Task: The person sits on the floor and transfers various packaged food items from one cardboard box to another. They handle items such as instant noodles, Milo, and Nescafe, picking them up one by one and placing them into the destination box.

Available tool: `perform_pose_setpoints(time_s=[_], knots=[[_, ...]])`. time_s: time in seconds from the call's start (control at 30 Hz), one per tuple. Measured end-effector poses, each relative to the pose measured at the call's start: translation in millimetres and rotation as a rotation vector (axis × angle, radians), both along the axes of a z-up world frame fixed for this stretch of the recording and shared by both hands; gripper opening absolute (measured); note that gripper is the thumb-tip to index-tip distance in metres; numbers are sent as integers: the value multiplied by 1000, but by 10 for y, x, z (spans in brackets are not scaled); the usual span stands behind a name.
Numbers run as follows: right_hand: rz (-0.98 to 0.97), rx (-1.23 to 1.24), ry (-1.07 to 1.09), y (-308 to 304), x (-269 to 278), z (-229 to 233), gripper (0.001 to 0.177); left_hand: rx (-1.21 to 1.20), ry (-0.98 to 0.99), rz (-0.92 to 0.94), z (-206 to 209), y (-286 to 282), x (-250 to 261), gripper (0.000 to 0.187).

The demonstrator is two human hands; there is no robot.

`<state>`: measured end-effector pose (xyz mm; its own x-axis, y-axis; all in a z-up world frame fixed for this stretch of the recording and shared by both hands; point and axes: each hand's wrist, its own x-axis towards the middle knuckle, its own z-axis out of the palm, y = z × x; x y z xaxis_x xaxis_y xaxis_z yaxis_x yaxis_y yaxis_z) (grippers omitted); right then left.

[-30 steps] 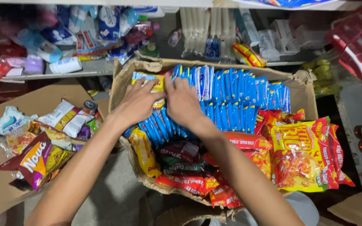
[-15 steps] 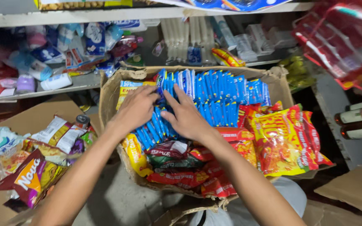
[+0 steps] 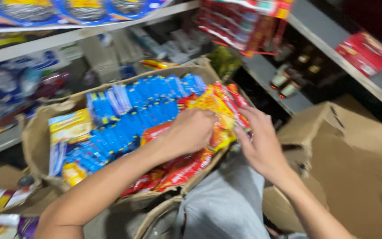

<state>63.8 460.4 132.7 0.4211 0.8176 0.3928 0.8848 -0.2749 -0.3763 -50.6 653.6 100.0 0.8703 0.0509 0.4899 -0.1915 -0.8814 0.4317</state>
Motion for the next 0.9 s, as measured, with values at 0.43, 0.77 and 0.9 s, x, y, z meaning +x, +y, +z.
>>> perform_pose_setpoints(time_s=[0.43,0.77,0.9], knots=[[-769,-11,140,-3441,-513,243,65,69,60,-697,235,-2605,751,61],[-1260,68,209,-5555,-1851,-87,55,-234,51,-1337,-66,-5039,450,41],[-1493,-7,516,-6072,-2132,-429,44,-326,229,-1492,-305,-5948,250,37]])
